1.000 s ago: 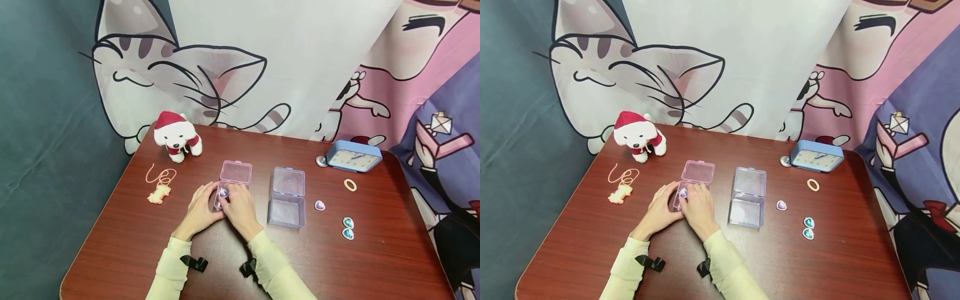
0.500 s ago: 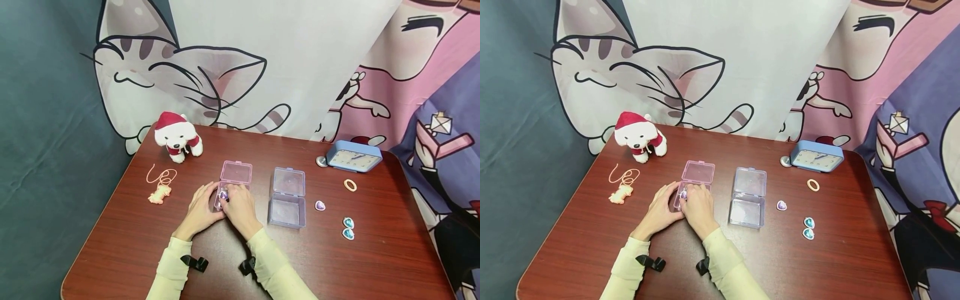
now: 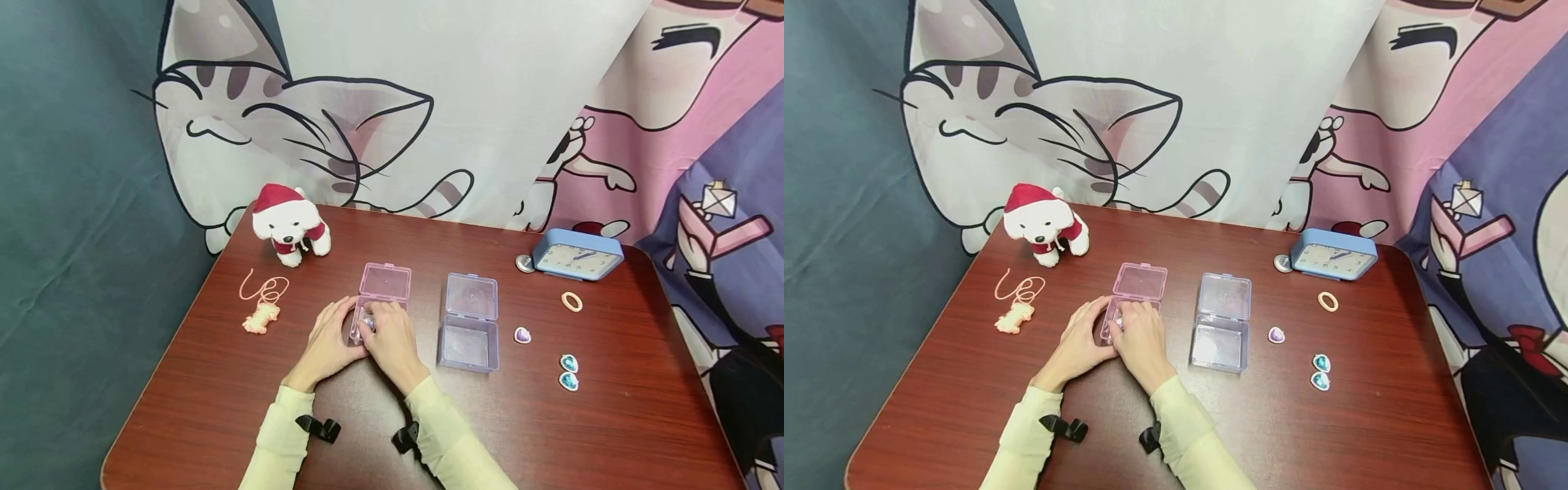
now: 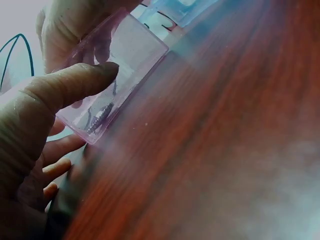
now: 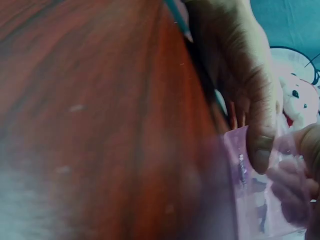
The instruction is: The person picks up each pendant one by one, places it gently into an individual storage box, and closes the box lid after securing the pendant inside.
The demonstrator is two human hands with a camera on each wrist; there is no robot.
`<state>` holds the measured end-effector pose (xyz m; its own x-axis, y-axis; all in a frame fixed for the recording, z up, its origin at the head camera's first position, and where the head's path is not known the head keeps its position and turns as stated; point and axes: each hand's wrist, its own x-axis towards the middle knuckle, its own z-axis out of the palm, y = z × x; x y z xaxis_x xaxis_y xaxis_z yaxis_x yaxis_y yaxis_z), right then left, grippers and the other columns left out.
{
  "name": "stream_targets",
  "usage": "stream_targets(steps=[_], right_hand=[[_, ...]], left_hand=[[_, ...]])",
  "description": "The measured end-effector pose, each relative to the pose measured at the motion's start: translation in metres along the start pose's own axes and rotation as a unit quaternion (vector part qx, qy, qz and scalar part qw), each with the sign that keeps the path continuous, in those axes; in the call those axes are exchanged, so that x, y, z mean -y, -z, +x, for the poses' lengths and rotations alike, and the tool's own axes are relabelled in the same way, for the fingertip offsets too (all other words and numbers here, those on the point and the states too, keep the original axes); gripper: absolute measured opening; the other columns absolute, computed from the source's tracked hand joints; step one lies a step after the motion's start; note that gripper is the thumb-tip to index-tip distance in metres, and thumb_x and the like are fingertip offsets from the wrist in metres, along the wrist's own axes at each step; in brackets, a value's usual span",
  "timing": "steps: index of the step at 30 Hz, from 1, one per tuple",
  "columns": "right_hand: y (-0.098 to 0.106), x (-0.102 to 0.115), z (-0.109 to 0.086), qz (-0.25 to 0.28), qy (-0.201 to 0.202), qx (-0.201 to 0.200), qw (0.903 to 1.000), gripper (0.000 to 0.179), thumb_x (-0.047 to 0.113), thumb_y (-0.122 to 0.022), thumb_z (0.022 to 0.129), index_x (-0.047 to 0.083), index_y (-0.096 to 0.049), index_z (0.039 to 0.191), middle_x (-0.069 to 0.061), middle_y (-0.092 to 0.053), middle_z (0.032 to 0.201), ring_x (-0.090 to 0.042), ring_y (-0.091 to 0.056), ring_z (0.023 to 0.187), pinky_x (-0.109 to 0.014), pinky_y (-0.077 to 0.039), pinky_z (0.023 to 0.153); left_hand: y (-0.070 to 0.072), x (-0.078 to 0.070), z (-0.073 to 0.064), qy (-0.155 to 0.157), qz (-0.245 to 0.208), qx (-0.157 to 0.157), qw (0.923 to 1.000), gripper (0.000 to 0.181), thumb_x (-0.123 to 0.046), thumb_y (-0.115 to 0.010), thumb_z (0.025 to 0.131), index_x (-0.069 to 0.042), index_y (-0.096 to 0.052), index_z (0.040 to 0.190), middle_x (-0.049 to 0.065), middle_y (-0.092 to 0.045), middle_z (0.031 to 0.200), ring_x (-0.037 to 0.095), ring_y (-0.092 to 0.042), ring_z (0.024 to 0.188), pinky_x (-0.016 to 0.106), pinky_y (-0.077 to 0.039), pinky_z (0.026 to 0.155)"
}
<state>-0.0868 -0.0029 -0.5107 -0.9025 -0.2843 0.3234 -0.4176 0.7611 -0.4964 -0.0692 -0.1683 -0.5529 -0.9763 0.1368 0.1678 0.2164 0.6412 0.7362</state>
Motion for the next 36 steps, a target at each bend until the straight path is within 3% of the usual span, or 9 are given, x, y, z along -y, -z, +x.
stream_targets(steps=[4,9,13,17,21,25,31,36], right_hand=[[-0.002,-0.005,-0.003,0.041,0.020,-0.035,0.9983,0.026,0.020,-0.079,0.091,0.007,-0.077,0.112,-0.008,-0.076,0.101,-0.026,-0.067,0.092,-0.046,-0.056,0.077],[0.003,-0.013,-0.008,0.141,0.051,-0.064,0.9866,0.026,0.014,-0.077,0.094,0.005,-0.075,0.119,-0.008,-0.075,0.114,-0.023,-0.068,0.108,-0.042,-0.057,0.093],[0.030,-0.020,-0.017,0.212,0.086,-0.106,0.9677,0.031,0.005,-0.078,0.091,0.002,-0.073,0.121,-0.012,-0.075,0.115,-0.025,-0.069,0.107,-0.039,-0.058,0.097],[0.069,-0.033,-0.026,0.219,0.098,-0.190,0.9520,0.030,-0.004,-0.080,0.084,-0.001,-0.074,0.114,-0.013,-0.075,0.099,-0.025,-0.071,0.086,-0.030,-0.060,0.082],[0.106,-0.059,-0.037,0.198,0.070,-0.266,0.9408,0.028,-0.008,-0.081,0.082,-0.003,-0.076,0.109,-0.012,-0.076,0.093,-0.027,-0.069,0.078,-0.025,-0.056,0.077],[0.128,-0.090,-0.048,0.165,0.019,-0.298,0.9399,0.027,-0.007,-0.081,0.084,-0.002,-0.077,0.111,-0.014,-0.076,0.095,-0.030,-0.068,0.081,-0.027,-0.052,0.078],[0.134,-0.132,-0.075,0.088,-0.083,-0.300,0.9463,0.031,-0.002,-0.084,0.083,-0.001,-0.077,0.113,-0.017,-0.075,0.097,-0.032,-0.066,0.084,-0.025,-0.047,0.074],[0.129,-0.155,-0.089,0.078,-0.118,-0.286,0.9476,0.035,0.000,-0.084,0.084,-0.001,-0.075,0.118,-0.022,-0.073,0.099,-0.039,-0.067,0.086,-0.023,-0.049,0.071]], left_hand=[[-0.001,0.000,0.003,0.001,0.004,0.003,1.0000,0.099,-0.036,-0.091,0.067,-0.014,-0.051,0.154,0.018,-0.051,0.157,0.043,-0.039,0.149,0.064,-0.030,0.121],[-0.003,0.000,0.003,0.004,0.005,0.006,1.0000,0.099,-0.041,-0.093,0.068,-0.019,-0.049,0.154,0.014,-0.053,0.155,0.042,-0.042,0.146,0.066,-0.036,0.116],[-0.004,-0.001,0.003,-0.001,0.011,0.007,0.9999,0.103,-0.048,-0.096,0.068,-0.023,-0.048,0.155,0.008,-0.056,0.151,0.038,-0.047,0.140,0.064,-0.042,0.110],[-0.002,-0.002,0.002,0.003,0.017,0.004,0.9998,0.105,-0.049,-0.098,0.066,-0.023,-0.048,0.155,0.006,-0.058,0.149,0.036,-0.048,0.138,0.064,-0.043,0.107],[0.000,-0.002,0.003,0.002,0.018,-0.001,0.9998,0.105,-0.047,-0.099,0.065,-0.021,-0.050,0.154,0.006,-0.060,0.147,0.035,-0.049,0.137,0.064,-0.044,0.106],[0.001,-0.001,0.003,0.004,0.021,-0.002,0.9998,0.104,-0.047,-0.099,0.065,-0.020,-0.050,0.154,0.005,-0.060,0.148,0.034,-0.049,0.136,0.063,-0.044,0.106],[0.000,-0.002,0.002,0.009,0.015,0.006,0.9998,0.104,-0.047,-0.098,0.066,-0.021,-0.050,0.154,0.004,-0.059,0.150,0.035,-0.048,0.137,0.065,-0.041,0.108],[0.000,-0.002,0.003,0.018,0.012,0.008,0.9997,0.104,-0.047,-0.099,0.066,-0.022,-0.049,0.154,0.003,-0.058,0.151,0.035,-0.045,0.142,0.066,-0.039,0.111]])
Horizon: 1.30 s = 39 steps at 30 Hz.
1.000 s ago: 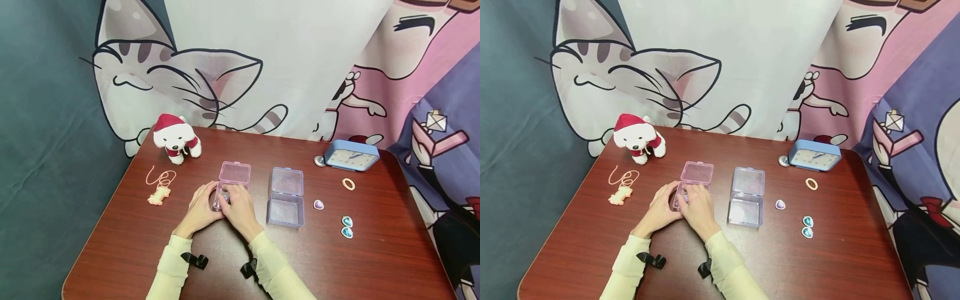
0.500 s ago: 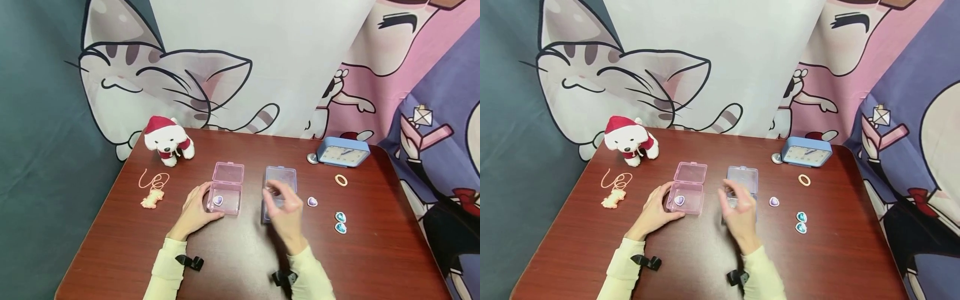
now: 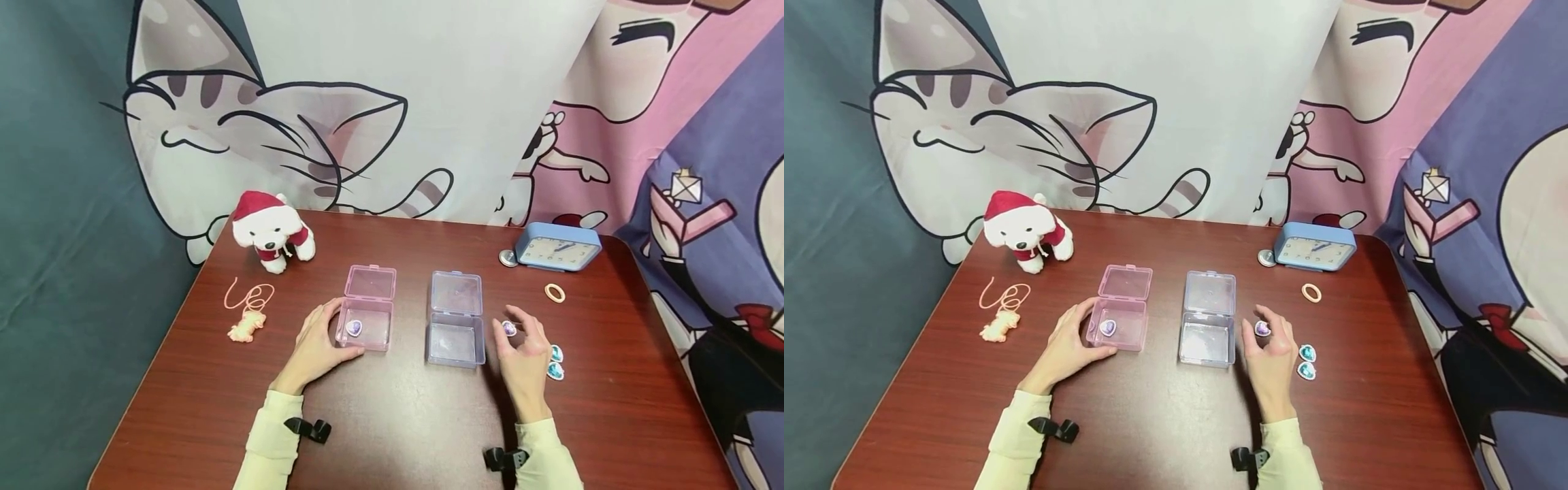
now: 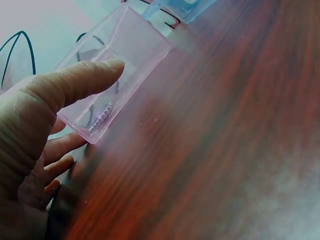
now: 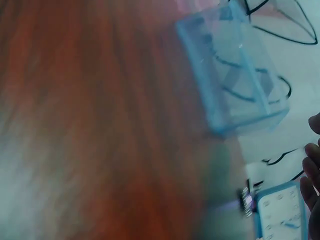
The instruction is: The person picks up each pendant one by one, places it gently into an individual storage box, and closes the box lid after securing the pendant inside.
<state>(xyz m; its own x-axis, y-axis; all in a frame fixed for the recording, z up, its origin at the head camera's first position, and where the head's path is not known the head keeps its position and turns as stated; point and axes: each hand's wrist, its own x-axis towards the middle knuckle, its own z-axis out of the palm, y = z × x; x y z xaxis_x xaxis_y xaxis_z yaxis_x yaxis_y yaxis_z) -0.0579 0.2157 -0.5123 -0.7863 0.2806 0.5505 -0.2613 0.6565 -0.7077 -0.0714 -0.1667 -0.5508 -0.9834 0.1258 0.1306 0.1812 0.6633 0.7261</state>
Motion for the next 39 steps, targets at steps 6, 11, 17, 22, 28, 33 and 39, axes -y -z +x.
stream_targets(steps=[6,11,17,22,28,33,39], right_hand=[[-0.001,-0.022,-0.008,-0.004,-0.035,0.006,0.9994,0.049,-0.003,-0.087,0.079,-0.004,-0.070,0.125,-0.026,-0.071,0.111,-0.044,-0.069,0.098,-0.033,-0.049,0.083],[-0.002,-0.037,-0.014,-0.022,-0.043,0.039,0.9981,0.069,0.002,-0.092,0.075,-0.007,-0.061,0.136,-0.027,-0.065,0.122,-0.045,-0.058,0.116,-0.049,-0.040,0.097],[-0.008,-0.049,-0.018,-0.050,-0.041,0.050,0.9967,0.078,0.006,-0.093,0.074,-0.006,-0.055,0.141,-0.028,-0.061,0.125,-0.049,-0.051,0.119,-0.058,-0.037,0.101],[-0.015,-0.051,-0.017,-0.069,-0.050,0.029,0.9960,0.070,0.008,-0.090,0.077,-0.007,-0.058,0.137,-0.029,-0.063,0.120,-0.052,-0.050,0.118,-0.059,-0.036,0.102],[-0.018,-0.048,-0.016,-0.075,-0.075,0.010,0.9943,0.058,0.007,-0.087,0.080,-0.008,-0.061,0.130,-0.030,-0.065,0.115,-0.052,-0.050,0.114,-0.059,-0.036,0.101],[-0.016,-0.047,-0.018,-0.074,-0.090,0.012,0.9931,0.047,0.007,-0.083,0.084,-0.007,-0.064,0.125,-0.029,-0.066,0.111,-0.050,-0.051,0.110,-0.058,-0.037,0.098],[-0.009,-0.047,-0.023,-0.078,-0.087,0.010,0.9931,0.044,0.005,-0.082,0.086,-0.008,-0.066,0.124,-0.030,-0.069,0.111,-0.049,-0.053,0.106,-0.058,-0.038,0.095]], left_hand=[[0.000,-0.001,-0.001,-0.007,0.001,-0.005,1.0000,0.103,-0.047,-0.098,0.067,-0.021,-0.050,0.154,0.003,-0.059,0.152,0.037,-0.045,0.143,0.067,-0.038,0.112],[0.002,-0.001,-0.002,0.001,0.002,-0.006,1.0000,0.103,-0.047,-0.099,0.066,-0.023,-0.050,0.153,0.001,-0.059,0.151,0.034,-0.046,0.141,0.065,-0.040,0.111],[0.004,-0.001,-0.001,-0.002,0.003,-0.004,1.0000,0.103,-0.050,-0.098,0.067,-0.024,-0.050,0.153,0.001,-0.060,0.149,0.032,-0.048,0.137,0.064,-0.042,0.107],[0.007,-0.001,0.003,-0.007,-0.006,-0.010,0.9999,0.104,-0.046,-0.099,0.067,-0.022,-0.048,0.154,0.001,-0.062,0.149,0.033,-0.049,0.137,0.063,-0.041,0.109],[0.008,-0.001,0.009,-0.018,-0.003,-0.009,0.9998,0.105,-0.044,-0.099,0.067,-0.021,-0.047,0.155,0.001,-0.062,0.149,0.033,-0.049,0.138,0.062,-0.041,0.110],[0.004,0.001,0.006,-0.012,-0.001,-0.008,0.9999,0.104,-0.047,-0.098,0.068,-0.020,-0.048,0.155,0.001,-0.062,0.150,0.034,-0.049,0.138,0.064,-0.041,0.109],[0.001,-0.002,-0.002,-0.008,-0.004,-0.004,0.9999,0.104,-0.047,-0.098,0.069,-0.020,-0.047,0.155,0.002,-0.061,0.151,0.035,-0.048,0.138,0.065,-0.040,0.110]])
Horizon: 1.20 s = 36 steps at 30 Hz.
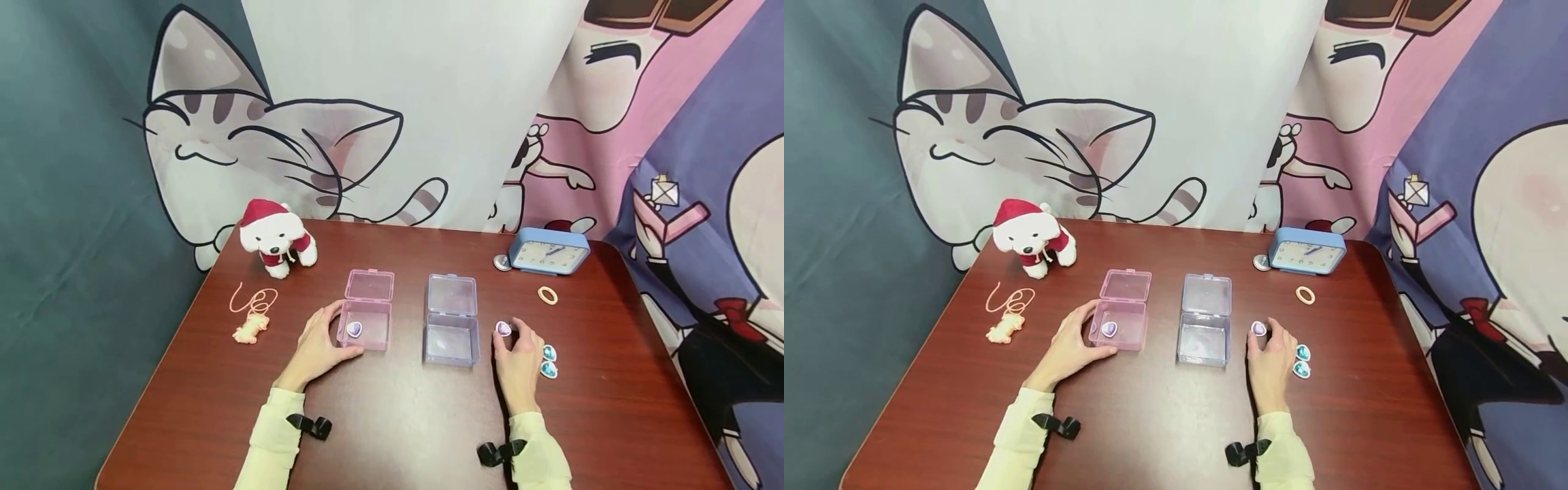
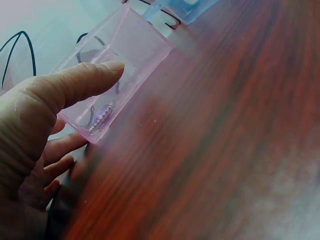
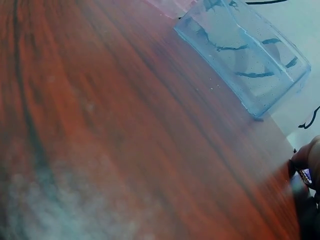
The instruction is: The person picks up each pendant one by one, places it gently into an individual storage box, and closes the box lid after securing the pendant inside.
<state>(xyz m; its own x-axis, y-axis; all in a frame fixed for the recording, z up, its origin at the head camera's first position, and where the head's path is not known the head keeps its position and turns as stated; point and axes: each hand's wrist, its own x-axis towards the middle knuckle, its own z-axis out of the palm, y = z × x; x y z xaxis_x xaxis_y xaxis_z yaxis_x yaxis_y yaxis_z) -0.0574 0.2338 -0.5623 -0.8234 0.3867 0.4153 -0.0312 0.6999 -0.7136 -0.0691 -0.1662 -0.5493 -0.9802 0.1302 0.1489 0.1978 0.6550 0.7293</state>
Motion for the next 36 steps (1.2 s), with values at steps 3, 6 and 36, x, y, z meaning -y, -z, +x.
stream_targets(steps=[3,6,36], right_hand=[[-0.001,0.000,0.000,-0.008,0.009,-0.002,0.9999,0.043,0.006,-0.082,0.086,-0.008,-0.067,0.124,-0.031,-0.069,0.110,-0.050,-0.054,0.104,-0.058,-0.039,0.094],[-0.002,0.002,0.001,-0.018,0.022,-0.012,0.9995,0.042,0.006,-0.082,0.086,-0.009,-0.068,0.122,-0.032,-0.070,0.108,-0.051,-0.054,0.102,-0.058,-0.040,0.093],[0.000,0.002,-0.006,-0.005,-0.004,-0.030,0.9995,0.041,0.005,-0.081,0.086,-0.012,-0.068,0.121,-0.033,-0.070,0.107,-0.051,-0.056,0.102,-0.060,-0.039,0.091]], left_hand=[[0.001,0.000,0.000,0.000,0.003,-0.002,1.0000,0.104,-0.047,-0.098,0.069,-0.021,-0.047,0.155,0.002,-0.061,0.151,0.035,-0.048,0.140,0.066,-0.039,0.110],[0.003,0.000,0.000,-0.004,0.010,-0.007,0.9999,0.103,-0.048,-0.097,0.068,-0.021,-0.047,0.155,0.002,-0.062,0.150,0.035,-0.049,0.138,0.065,-0.041,0.109],[-0.004,0.008,-0.006,-0.025,0.022,-0.017,0.9993,0.104,-0.049,-0.099,0.067,-0.026,-0.048,0.155,-0.001,-0.060,0.145,0.029,-0.052,0.137,0.059,-0.044,0.110]])
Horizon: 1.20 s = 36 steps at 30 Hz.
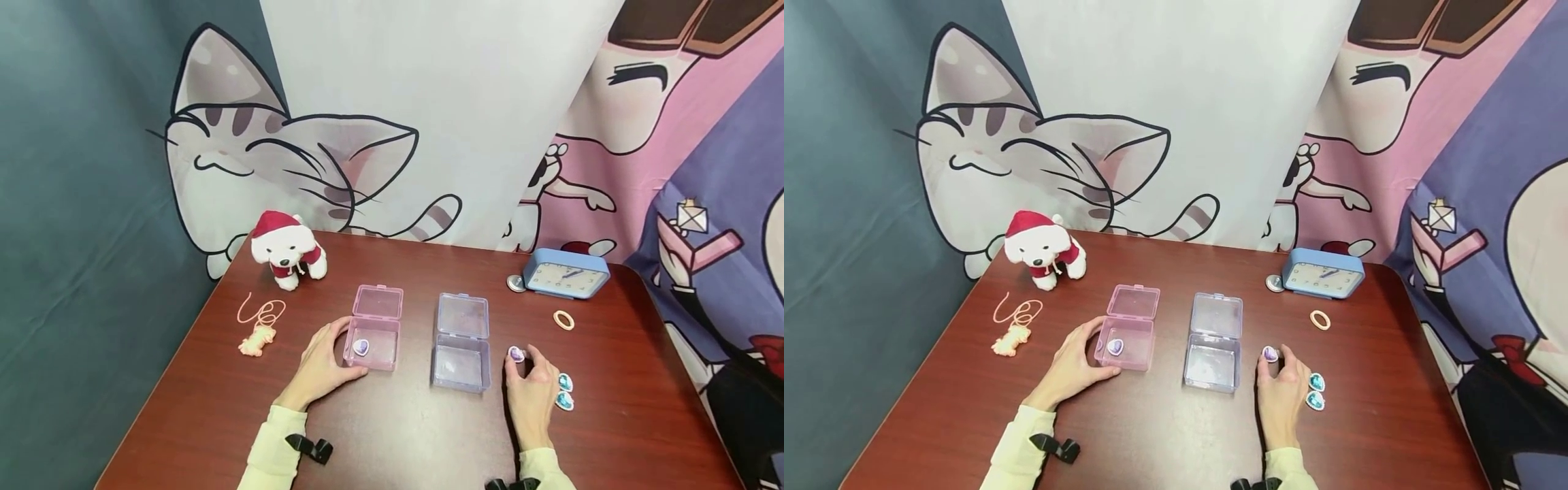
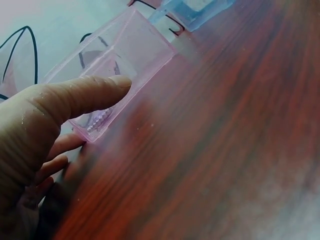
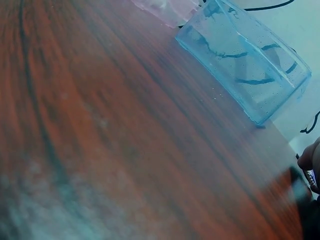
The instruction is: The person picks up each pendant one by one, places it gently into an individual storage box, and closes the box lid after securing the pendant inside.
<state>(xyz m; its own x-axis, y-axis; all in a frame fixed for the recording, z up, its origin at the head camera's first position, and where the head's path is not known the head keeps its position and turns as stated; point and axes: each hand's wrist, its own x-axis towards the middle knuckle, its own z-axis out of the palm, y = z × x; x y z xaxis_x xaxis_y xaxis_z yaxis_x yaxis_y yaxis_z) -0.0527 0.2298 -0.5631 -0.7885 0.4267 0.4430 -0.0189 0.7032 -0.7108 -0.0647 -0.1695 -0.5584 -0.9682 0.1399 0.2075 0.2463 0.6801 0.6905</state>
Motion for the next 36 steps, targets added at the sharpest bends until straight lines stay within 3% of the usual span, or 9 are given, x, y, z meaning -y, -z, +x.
stream_targets(steps=[10,15,20,22,26,31,36], right_hand=[[0.001,0.000,0.004,0.000,0.000,-0.019,0.9998,0.039,0.004,-0.082,0.085,-0.010,-0.070,0.119,-0.031,-0.072,0.104,-0.050,-0.058,0.099,-0.058,-0.040,0.089],[-0.002,-0.001,0.008,0.020,-0.001,-0.028,0.9994,0.038,0.006,-0.085,0.084,-0.008,-0.073,0.117,-0.025,-0.075,0.098,-0.045,-0.062,0.092,-0.051,-0.042,0.083],[0.001,-0.001,0.005,0.031,-0.012,-0.046,0.9984,0.037,0.004,-0.086,0.082,-0.007,-0.075,0.116,-0.022,-0.076,0.095,-0.038,-0.065,0.088,-0.040,-0.042,0.080],[0.003,-0.001,0.004,0.037,-0.027,-0.056,0.9973,0.037,0.003,-0.087,0.082,-0.006,-0.075,0.116,-0.021,-0.077,0.095,-0.024,-0.067,0.086,-0.030,-0.044,0.079],[0.007,0.011,0.004,0.056,-0.041,-0.062,0.9957,0.038,0.004,-0.087,0.082,-0.004,-0.075,0.118,-0.020,-0.077,0.099,-0.015,-0.066,0.086,-0.015,-0.043,0.080],[0.009,0.051,0.005,0.088,0.020,-0.070,0.9935,0.040,0.002,-0.088,0.081,-0.001,-0.077,0.119,-0.020,-0.077,0.102,-0.029,-0.066,0.090,-0.013,-0.044,0.083],[0.001,0.096,0.004,0.148,0.116,-0.050,0.9808,0.043,-0.003,-0.090,0.075,-0.002,-0.078,0.116,-0.019,-0.076,0.101,-0.029,-0.067,0.093,-0.011,-0.045,0.088]], left_hand=[[-0.001,-0.001,0.005,0.002,-0.004,0.008,1.0000,0.104,-0.051,-0.098,0.068,-0.027,-0.047,0.156,-0.001,-0.059,0.147,0.029,-0.051,0.138,0.060,-0.045,0.109],[0.003,-0.002,0.005,0.013,-0.005,0.003,0.9999,0.104,-0.050,-0.098,0.067,-0.027,-0.048,0.155,-0.002,-0.060,0.147,0.030,-0.051,0.136,0.063,-0.046,0.104],[0.002,-0.001,0.002,0.015,-0.009,0.004,0.9998,0.103,-0.050,-0.098,0.067,-0.027,-0.048,0.155,-0.003,-0.060,0.148,0.031,-0.051,0.137,0.064,-0.046,0.104],[0.001,-0.001,0.002,0.014,-0.006,0.008,0.9999,0.103,-0.051,-0.097,0.068,-0.028,-0.048,0.155,-0.002,-0.059,0.147,0.031,-0.051,0.136,0.063,-0.046,0.104],[0.002,-0.002,0.001,0.015,-0.001,0.005,0.9999,0.103,-0.051,-0.097,0.068,-0.026,-0.048,0.155,0.001,-0.058,0.147,0.032,-0.051,0.137,0.064,-0.046,0.104],[0.002,0.001,-0.001,0.009,0.001,-0.002,1.0000,0.104,-0.050,-0.098,0.067,-0.025,-0.049,0.155,0.002,-0.058,0.147,0.033,-0.051,0.137,0.065,-0.047,0.103],[-0.001,0.002,0.001,0.008,-0.007,0.001,0.9999,0.104,-0.049,-0.098,0.067,-0.026,-0.048,0.155,0.003,-0.057,0.149,0.033,-0.049,0.139,0.064,-0.046,0.105]])
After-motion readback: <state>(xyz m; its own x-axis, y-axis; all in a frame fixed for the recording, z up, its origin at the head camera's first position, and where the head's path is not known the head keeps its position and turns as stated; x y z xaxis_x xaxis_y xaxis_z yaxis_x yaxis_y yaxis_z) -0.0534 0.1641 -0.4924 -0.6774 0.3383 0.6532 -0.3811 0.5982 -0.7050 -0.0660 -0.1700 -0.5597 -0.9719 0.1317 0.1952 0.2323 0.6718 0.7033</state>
